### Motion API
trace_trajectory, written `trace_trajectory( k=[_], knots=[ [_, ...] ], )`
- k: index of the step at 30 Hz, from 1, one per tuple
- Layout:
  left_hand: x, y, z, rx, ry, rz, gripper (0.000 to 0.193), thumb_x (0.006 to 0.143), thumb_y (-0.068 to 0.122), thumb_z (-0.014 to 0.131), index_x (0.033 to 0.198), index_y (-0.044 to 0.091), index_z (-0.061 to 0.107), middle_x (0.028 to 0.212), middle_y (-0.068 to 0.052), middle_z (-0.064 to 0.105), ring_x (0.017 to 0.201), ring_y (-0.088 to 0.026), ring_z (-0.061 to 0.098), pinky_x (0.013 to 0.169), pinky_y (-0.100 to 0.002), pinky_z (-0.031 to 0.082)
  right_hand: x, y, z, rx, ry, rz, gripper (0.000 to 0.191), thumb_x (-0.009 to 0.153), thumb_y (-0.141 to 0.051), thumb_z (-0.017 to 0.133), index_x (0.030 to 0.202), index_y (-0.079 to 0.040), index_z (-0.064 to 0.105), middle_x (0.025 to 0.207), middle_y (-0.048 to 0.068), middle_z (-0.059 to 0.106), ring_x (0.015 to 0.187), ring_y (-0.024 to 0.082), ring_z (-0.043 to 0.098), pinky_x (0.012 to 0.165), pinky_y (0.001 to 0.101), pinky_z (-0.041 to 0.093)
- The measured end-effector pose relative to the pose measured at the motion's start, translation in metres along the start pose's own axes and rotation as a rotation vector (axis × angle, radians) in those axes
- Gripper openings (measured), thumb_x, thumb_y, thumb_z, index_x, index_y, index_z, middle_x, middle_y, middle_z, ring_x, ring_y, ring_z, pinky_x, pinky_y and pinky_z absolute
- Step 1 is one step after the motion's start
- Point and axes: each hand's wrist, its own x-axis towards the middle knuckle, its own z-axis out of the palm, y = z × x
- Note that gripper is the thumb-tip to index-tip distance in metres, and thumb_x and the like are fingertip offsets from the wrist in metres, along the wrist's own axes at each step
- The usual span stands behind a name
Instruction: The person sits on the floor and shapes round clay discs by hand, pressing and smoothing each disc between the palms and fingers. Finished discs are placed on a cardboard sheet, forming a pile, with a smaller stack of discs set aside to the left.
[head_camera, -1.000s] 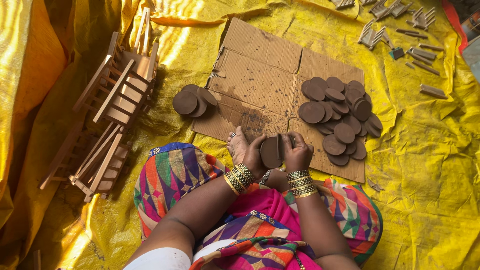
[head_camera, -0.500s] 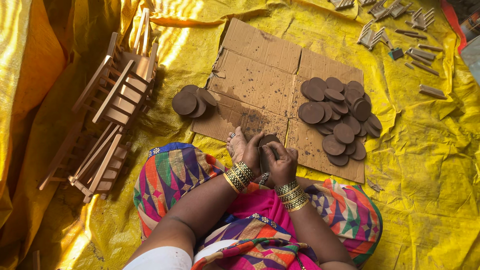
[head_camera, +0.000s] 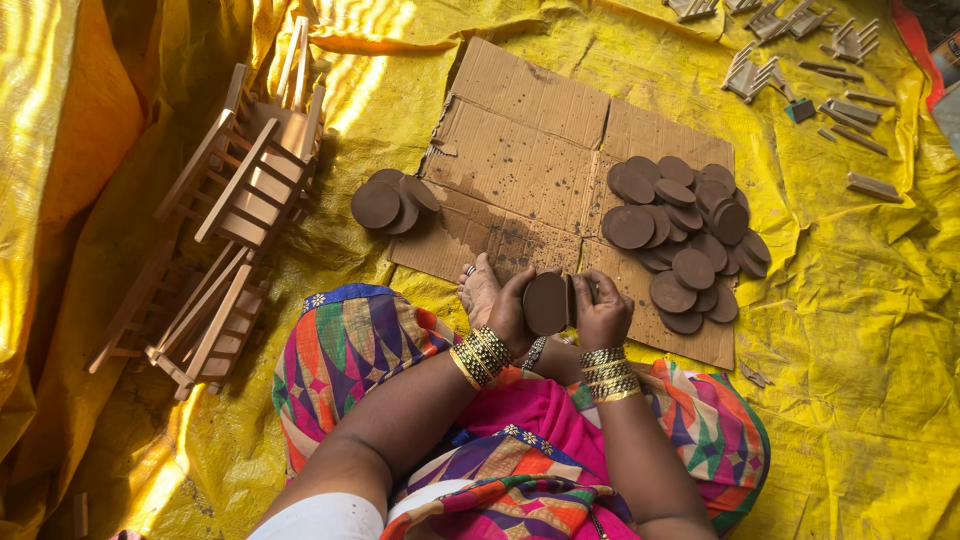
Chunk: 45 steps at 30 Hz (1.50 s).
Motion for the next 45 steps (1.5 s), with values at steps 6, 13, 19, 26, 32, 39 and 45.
trace_trajectory(
  k=[6,13,19,26,32,39,45],
  knots=[
    [0.002,0.002,-0.002,-0.04,-0.116,0.001,0.047,0.108,0.041,0.042,0.132,0.008,0.066,0.108,-0.011,0.071,0.096,-0.023,0.07,0.087,-0.039,0.058,-0.004,0.001,0.001,-0.317,0.056,-0.405,0.02,0.088,-0.026,0.082,0.097,-0.009,0.078,0.075,0.01,0.07,0.073,0.028,0.062,0.075,0.0423,0.05],
    [-0.003,0.001,0.005,-0.036,-0.031,-0.07,0.05,0.108,0.045,0.043,0.124,0.003,0.065,0.109,-0.012,0.073,0.098,-0.026,0.07,0.089,-0.041,0.058,-0.002,0.0,0.002,-0.235,-0.023,-0.28,0.02,0.089,-0.029,0.082,0.097,-0.011,0.078,0.075,0.008,0.067,0.073,0.027,0.057,0.077,0.0407,0.047],
    [0.0,-0.002,0.001,-0.05,0.007,-0.037,0.045,0.106,0.042,0.045,0.124,0.007,0.066,0.109,-0.01,0.073,0.097,-0.025,0.07,0.087,-0.043,0.059,-0.002,-0.002,0.001,-0.112,0.021,-0.036,0.017,0.097,-0.035,0.076,0.099,-0.019,0.073,0.084,0.0,0.071,0.077,0.017,0.067,0.078,0.0345,0.051],
    [-0.001,-0.002,0.0,-0.037,-0.025,-0.04,0.045,0.108,0.043,0.046,0.119,0.006,0.068,0.11,-0.011,0.073,0.1,-0.025,0.07,0.091,-0.041,0.059,-0.004,-0.006,0.002,-0.174,0.012,-0.311,0.015,0.093,-0.031,0.077,0.099,-0.018,0.077,0.073,0.003,0.07,0.069,0.021,0.062,0.076,0.0382,0.049],
    [-0.002,-0.001,0.005,0.018,-0.046,-0.034,0.046,0.11,0.046,0.046,0.116,0.006,0.067,0.105,-0.012,0.072,0.094,-0.026,0.07,0.086,-0.042,0.059,-0.002,-0.015,0.0,-0.253,0.015,-0.291,0.017,0.093,-0.033,0.079,0.094,-0.016,0.078,0.072,0.008,0.073,0.062,0.022,0.062,0.074,0.0409,0.048],
    [-0.007,-0.002,0.012,-0.013,-0.007,-0.039,0.044,0.104,0.044,0.044,0.118,0.011,0.068,0.109,-0.009,0.072,0.097,-0.023,0.07,0.088,-0.043,0.058,-0.002,-0.017,0.001,-0.155,0.026,-0.107,0.02,0.093,-0.031,0.079,0.098,-0.012,0.077,0.08,0.007,0.076,0.07,0.021,0.066,0.072,0.039,0.051],
    [0.001,-0.003,0.004,0.009,-0.014,-0.053,0.044,0.107,0.048,0.044,0.114,0.01,0.065,0.103,-0.01,0.07,0.093,-0.025,0.069,0.082,-0.043,0.058,0.007,-0.015,0.003,-0.03,-0.006,-0.167,0.018,0.094,-0.027,0.079,0.1,-0.011,0.075,0.085,0.007,0.078,0.074,0.017,0.073,0.073,0.0331,0.056]
  ],
)
